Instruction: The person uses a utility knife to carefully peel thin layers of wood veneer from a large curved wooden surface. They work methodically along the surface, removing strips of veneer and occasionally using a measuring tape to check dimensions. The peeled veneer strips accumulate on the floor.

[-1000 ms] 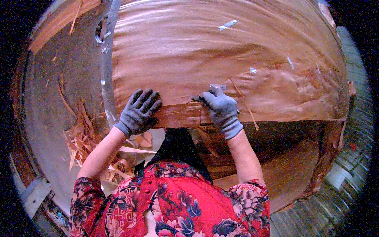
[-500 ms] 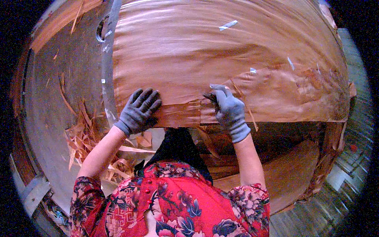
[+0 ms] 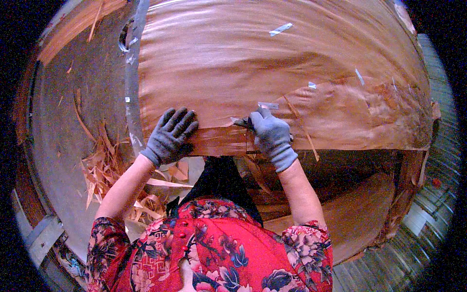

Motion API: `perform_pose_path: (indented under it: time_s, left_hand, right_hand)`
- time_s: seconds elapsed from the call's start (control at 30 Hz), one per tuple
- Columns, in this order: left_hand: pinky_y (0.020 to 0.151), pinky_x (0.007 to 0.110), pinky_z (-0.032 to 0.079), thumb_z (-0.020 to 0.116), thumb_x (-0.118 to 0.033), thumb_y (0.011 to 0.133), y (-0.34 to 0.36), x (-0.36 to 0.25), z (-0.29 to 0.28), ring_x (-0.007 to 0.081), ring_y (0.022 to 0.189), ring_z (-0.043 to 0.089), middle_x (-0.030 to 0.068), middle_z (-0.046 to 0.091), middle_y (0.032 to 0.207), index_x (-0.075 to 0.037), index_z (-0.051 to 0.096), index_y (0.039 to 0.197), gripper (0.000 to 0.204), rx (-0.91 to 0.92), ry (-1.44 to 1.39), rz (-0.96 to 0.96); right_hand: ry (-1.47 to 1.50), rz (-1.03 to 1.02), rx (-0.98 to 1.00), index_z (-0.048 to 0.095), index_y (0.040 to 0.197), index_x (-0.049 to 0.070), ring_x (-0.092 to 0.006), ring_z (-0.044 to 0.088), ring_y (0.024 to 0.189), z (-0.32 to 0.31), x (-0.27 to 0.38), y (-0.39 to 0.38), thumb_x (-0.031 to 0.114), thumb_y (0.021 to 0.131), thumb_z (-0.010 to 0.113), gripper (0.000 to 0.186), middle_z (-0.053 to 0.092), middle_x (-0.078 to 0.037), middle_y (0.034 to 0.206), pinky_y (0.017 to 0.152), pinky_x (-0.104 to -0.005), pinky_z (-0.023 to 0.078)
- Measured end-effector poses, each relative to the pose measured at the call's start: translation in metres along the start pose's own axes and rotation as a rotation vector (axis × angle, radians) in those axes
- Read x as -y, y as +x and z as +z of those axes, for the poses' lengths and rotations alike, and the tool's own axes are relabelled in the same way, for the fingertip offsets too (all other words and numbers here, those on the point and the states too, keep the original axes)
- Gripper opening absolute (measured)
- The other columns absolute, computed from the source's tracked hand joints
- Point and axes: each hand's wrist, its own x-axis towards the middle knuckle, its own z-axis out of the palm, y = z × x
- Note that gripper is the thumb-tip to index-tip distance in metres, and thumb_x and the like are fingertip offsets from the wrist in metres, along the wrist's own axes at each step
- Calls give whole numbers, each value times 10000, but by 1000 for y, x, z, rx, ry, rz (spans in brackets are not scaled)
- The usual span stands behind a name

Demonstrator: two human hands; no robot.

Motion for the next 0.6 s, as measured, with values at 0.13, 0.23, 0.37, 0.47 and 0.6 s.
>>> perform_pose_path:
  time_s: [0.13,0.23,0.37,0.47,0.6]
  left_hand:
    - [1100,496,207,647,-388,701,0,0,0,327,1328,308,134,362,1424,-130,460,1310,687,-2,-4,-2]
    - [1100,495,210,646,-392,704,-1,1,1,324,1328,312,134,363,1425,-131,462,1308,683,-15,1,5]
    - [1099,491,216,644,-396,707,0,0,0,321,1324,320,132,366,1423,-131,463,1308,681,-22,12,8]
    - [1100,486,217,640,-399,710,1,-1,0,318,1324,322,129,369,1422,-132,463,1308,679,-26,6,2]
    - [1101,484,217,639,-401,710,1,0,-1,317,1324,321,125,367,1424,-129,464,1306,678,-26,1,6]
  right_hand:
    - [-9,-17,20,561,885,89,-344,600,685,-5,-3,1,64,763,605,132,583,-142,902,539,-400,475]
    - [42,-9,24,557,890,67,-354,598,708,-20,-1,1,45,763,593,134,581,-161,918,555,-405,470]
    - [169,43,99,564,883,30,-359,584,694,-41,-1,-3,20,765,574,119,571,-178,916,570,-391,458]
    - [378,-16,101,578,862,19,-246,560,594,-37,-11,-7,25,778,572,84,582,-108,793,540,-328,432]
    - [760,495,423,597,848,4,-84,474,561,-41,-4,-6,80,786,584,99,520,7,663,507,-248,377]
